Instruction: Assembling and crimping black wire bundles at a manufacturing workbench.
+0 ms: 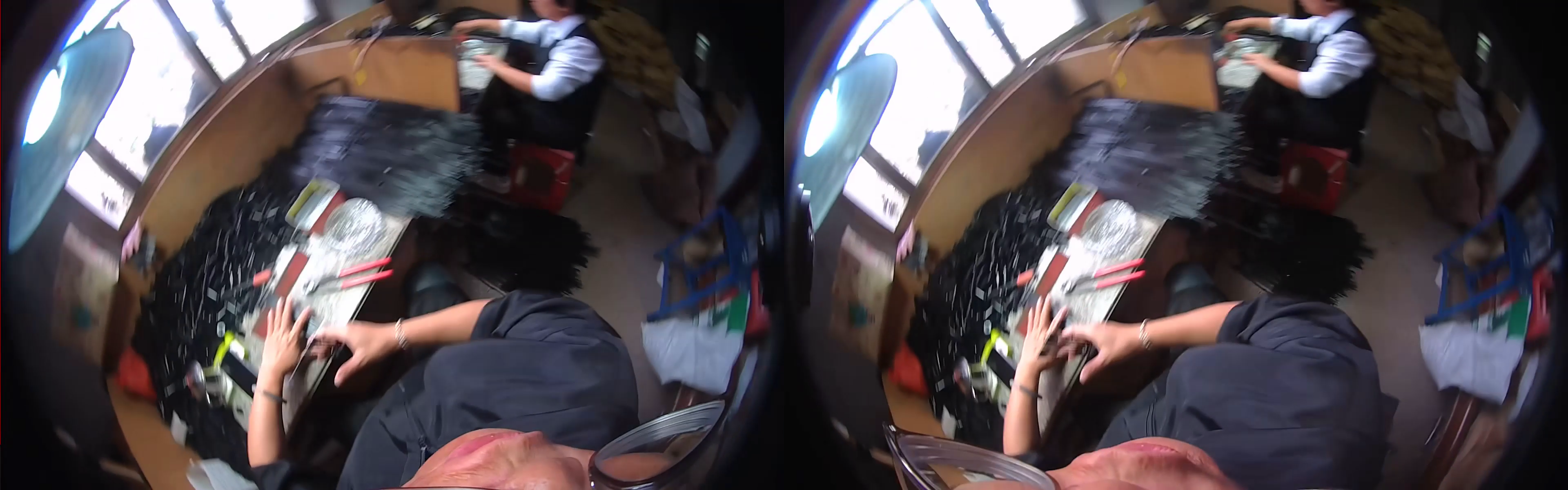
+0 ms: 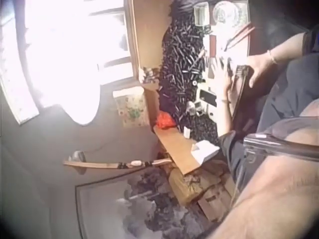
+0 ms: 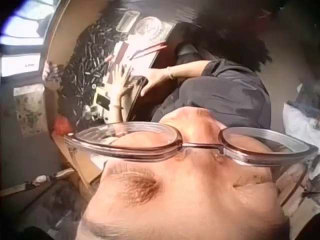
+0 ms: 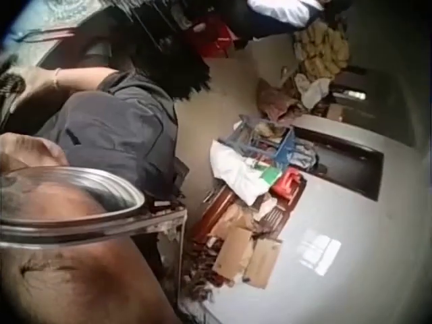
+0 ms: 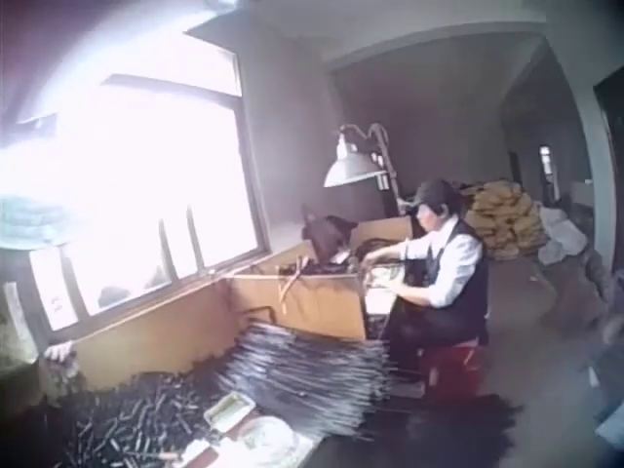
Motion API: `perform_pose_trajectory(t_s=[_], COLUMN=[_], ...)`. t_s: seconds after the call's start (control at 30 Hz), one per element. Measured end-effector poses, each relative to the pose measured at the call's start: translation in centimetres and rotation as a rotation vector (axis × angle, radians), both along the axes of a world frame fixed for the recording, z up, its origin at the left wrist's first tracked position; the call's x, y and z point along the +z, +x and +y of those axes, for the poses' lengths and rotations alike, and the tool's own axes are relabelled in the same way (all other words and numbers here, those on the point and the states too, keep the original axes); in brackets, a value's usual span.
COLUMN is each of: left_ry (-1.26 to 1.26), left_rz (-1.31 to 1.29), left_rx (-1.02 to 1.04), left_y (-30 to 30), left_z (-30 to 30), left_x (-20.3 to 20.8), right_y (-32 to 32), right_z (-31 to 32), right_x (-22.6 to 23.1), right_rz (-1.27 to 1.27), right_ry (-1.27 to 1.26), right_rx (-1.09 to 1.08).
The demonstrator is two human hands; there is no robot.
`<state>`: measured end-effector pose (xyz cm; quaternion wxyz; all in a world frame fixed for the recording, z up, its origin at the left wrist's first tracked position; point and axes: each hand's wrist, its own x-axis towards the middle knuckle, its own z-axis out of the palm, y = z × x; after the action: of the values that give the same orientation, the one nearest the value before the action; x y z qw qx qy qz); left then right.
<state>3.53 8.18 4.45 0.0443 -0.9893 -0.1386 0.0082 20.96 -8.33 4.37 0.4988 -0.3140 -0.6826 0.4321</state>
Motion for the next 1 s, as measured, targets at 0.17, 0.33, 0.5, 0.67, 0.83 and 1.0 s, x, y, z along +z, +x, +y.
perform_pose_trajectory(t_s=[0.17,0.33,0.5,0.67,0.83,1.0], left_ry=[-0.079,-0.031,-0.046,0.068,0.190,0.340], left_rz=[-0.050,-0.201,-0.372,-0.532,-0.292,0.027], left_rx=[0.041,0.059,0.132,0.207,0.198,0.070], left_y=[1.9,4.6,7.5,7.5,4.5,3.1], left_z=[1.8,-1.8,-12.8,-17.6,-17.0,-17.5], left_x=[-1.2,-1.8,-0.1,1.1,10.1,17.6], right_y=[-2.1,1.4,7.4,8.3,6.9,1.6], right_z=[-1.2,-2.6,-5.8,-9.2,-13.6,-10.8], right_x=[-1.9,-1.4,3.4,5.6,3.2,9.6], right_rz=[0.161,0.401,0.929,1.238,0.734,-0.326], right_ry=[-0.033,0.180,0.342,0.242,-0.357,0.692], right_rx=[-0.494,-0.973,-0.805,-0.498,0.026,-0.566])
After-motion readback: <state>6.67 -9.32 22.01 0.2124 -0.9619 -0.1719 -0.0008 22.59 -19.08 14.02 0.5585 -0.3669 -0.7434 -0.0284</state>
